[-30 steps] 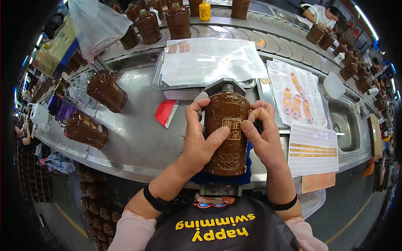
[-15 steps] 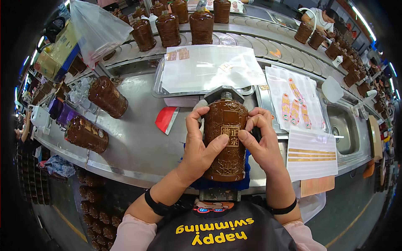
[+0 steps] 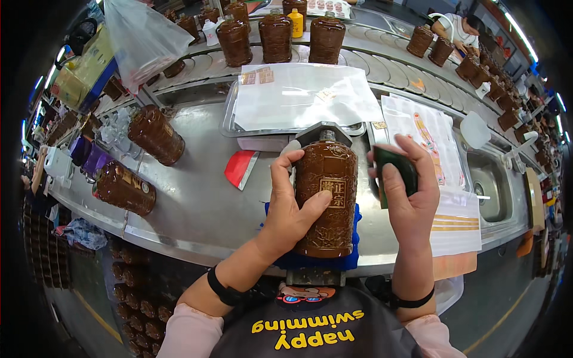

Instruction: Applying labels and manual ink stamps to brown jars on a factory assembly line.

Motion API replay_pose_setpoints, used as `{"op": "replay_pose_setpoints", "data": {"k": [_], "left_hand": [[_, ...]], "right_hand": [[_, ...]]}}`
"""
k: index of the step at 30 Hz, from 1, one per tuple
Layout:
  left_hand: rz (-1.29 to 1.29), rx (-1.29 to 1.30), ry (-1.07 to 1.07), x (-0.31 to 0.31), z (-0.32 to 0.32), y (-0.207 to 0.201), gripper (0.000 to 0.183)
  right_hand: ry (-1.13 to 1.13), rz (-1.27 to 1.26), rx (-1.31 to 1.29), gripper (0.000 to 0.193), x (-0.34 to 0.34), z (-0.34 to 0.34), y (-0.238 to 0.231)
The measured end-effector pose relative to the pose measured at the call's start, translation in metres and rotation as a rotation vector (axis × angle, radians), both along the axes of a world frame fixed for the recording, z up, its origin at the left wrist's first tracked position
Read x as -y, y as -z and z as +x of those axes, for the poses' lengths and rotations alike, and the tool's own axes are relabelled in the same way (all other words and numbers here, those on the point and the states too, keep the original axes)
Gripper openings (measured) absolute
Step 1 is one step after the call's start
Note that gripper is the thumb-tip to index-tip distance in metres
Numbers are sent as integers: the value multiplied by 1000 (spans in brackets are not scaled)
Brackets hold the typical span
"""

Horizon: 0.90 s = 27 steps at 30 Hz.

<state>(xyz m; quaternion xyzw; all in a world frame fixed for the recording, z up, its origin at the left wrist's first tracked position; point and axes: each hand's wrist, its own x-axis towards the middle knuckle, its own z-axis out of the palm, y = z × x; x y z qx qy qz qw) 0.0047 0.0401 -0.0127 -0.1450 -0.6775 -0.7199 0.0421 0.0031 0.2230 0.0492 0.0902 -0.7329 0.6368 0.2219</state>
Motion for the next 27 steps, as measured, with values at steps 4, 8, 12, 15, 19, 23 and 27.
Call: {"op": "replay_pose_setpoints", "data": {"k": [4,8,12,15,19,23,27], "left_hand": [[46,39,-5,0,1,-4,70],[39,31,-9,0,-1,-5,67],[-153,-223,-133,5,1,-5,63],[-461,-605,-165,19,0,-19,58],[-732,-808,-114,24,-1,-33,51],[-857,-823,-32,22,1,-43,52],[-735,-744,106,24,-1,-42,47]], "right_hand": [[-169,195,150,22,15,-2,-13],[-164,107,266,22,6,-5,6],[-80,19,262,19,-7,3,3],[-81,-13,249,19,-15,4,8],[-77,-62,252,19,-14,6,17],[-108,-65,262,21,-14,6,21],[-140,-1,228,21,-20,2,23]]}}
